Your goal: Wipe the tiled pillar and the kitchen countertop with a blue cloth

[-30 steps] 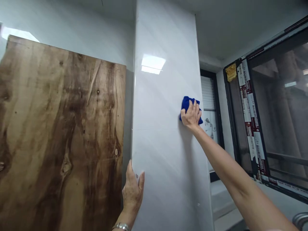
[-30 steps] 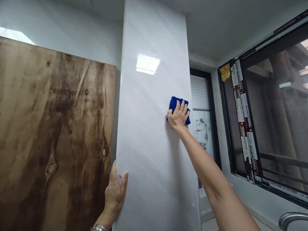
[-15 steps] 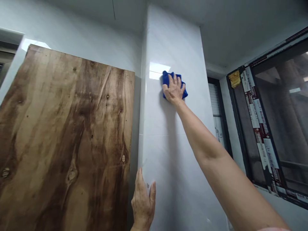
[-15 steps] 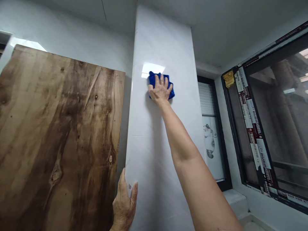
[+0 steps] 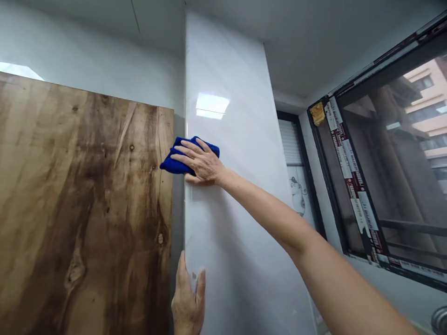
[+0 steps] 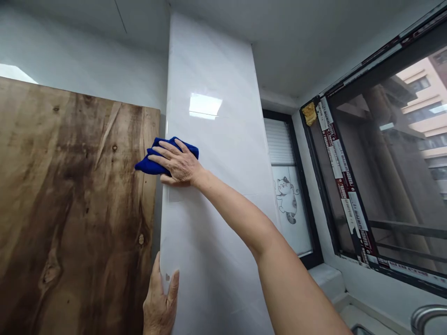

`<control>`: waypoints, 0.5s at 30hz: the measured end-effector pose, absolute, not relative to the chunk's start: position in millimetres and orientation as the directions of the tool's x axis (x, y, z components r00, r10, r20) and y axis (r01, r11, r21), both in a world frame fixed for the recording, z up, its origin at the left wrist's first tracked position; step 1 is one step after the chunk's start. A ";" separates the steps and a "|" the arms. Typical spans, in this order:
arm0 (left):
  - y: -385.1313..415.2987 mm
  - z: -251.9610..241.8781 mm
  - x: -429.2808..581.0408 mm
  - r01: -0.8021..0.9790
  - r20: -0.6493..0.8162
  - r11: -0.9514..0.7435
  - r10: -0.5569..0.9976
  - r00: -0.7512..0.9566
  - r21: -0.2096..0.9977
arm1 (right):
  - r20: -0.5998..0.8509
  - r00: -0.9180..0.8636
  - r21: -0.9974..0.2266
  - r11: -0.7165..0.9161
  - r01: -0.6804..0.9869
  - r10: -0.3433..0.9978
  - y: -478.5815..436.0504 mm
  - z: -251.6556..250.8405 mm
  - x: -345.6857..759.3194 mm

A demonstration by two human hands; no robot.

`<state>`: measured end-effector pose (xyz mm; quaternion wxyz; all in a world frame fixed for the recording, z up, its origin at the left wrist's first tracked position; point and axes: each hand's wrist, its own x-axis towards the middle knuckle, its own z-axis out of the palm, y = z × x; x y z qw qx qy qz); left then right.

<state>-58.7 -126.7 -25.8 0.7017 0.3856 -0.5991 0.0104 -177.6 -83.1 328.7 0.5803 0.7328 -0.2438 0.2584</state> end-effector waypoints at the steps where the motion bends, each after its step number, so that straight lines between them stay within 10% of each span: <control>1: -126.6 -25.7 -58.3 -0.474 0.841 0.695 -0.459 0.287 0.541 | 0.682 0.729 0.706 -0.209 -0.677 -0.058 -84.6 339.7 -177.9; 15: -100.1 -15.0 -63.0 -0.418 0.671 0.530 -0.646 0.365 0.738 | 0.989 0.109 0.087 -0.190 -0.978 -0.104 -105.3 472.4 -287.2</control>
